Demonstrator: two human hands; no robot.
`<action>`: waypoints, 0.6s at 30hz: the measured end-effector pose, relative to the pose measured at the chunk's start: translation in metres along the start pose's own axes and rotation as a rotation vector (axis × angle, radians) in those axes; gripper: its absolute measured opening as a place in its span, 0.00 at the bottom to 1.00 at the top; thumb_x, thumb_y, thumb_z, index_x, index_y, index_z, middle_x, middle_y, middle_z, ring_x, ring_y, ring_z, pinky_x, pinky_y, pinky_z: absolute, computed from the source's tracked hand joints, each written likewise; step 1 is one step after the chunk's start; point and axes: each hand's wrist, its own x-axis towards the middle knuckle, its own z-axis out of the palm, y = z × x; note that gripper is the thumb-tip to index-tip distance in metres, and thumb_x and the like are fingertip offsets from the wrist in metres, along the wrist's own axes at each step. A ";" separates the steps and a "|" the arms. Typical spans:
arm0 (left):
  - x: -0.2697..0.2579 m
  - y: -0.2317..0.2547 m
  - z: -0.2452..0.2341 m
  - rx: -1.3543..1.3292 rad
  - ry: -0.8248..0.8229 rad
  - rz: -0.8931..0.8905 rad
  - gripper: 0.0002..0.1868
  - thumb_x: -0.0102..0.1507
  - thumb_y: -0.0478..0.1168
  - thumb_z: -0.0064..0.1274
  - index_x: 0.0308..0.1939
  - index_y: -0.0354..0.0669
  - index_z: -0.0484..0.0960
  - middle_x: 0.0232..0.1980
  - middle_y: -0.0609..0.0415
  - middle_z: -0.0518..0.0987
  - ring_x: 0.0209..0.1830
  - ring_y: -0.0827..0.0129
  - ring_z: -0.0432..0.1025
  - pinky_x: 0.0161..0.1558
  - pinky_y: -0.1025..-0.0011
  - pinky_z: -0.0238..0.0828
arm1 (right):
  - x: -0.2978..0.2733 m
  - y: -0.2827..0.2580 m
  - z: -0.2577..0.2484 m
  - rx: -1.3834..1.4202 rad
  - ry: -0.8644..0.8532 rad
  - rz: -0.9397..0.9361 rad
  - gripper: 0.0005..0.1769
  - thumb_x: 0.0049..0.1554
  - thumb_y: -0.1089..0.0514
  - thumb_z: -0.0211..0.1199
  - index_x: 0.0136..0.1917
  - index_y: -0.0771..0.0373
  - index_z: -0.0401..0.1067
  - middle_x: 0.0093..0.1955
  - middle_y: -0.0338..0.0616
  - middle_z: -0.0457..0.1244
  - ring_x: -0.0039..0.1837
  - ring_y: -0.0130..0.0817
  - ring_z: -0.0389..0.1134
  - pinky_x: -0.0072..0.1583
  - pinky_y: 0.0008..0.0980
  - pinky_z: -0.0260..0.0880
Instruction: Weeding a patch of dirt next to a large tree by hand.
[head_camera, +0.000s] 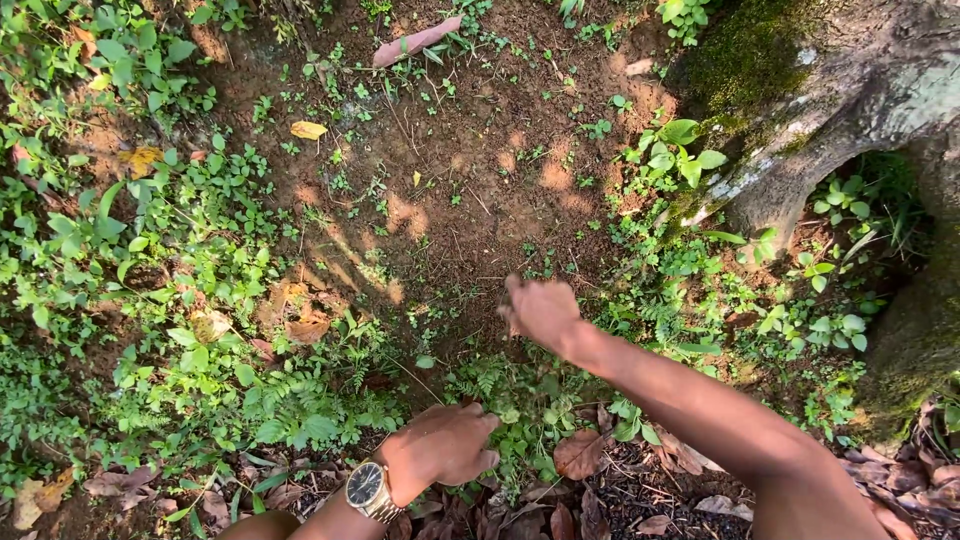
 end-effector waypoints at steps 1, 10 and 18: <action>-0.003 0.004 -0.003 -0.001 0.001 0.001 0.33 0.68 0.54 0.45 0.72 0.39 0.64 0.74 0.36 0.63 0.76 0.48 0.57 0.74 0.53 0.53 | 0.007 0.010 0.007 -0.001 -0.001 0.000 0.30 0.66 0.33 0.43 0.54 0.62 0.67 0.26 0.37 0.58 0.24 0.22 0.51 0.24 0.26 0.53; -0.002 0.007 -0.005 -0.020 -0.088 -0.035 0.32 0.69 0.52 0.43 0.73 0.39 0.63 0.73 0.38 0.65 0.75 0.49 0.59 0.74 0.52 0.54 | 0.028 0.042 0.060 0.305 -0.166 0.174 0.27 0.72 0.53 0.30 0.48 0.60 0.71 0.25 0.36 0.57 0.21 0.21 0.51 0.22 0.29 0.52; -0.010 0.018 -0.018 -0.026 -0.084 -0.030 0.32 0.69 0.53 0.43 0.72 0.40 0.64 0.75 0.39 0.64 0.78 0.51 0.56 0.76 0.54 0.51 | 0.004 0.019 -0.010 0.210 -0.143 0.108 0.21 0.68 0.46 0.41 0.64 0.61 0.62 0.24 0.37 0.57 0.21 0.22 0.51 0.21 0.28 0.54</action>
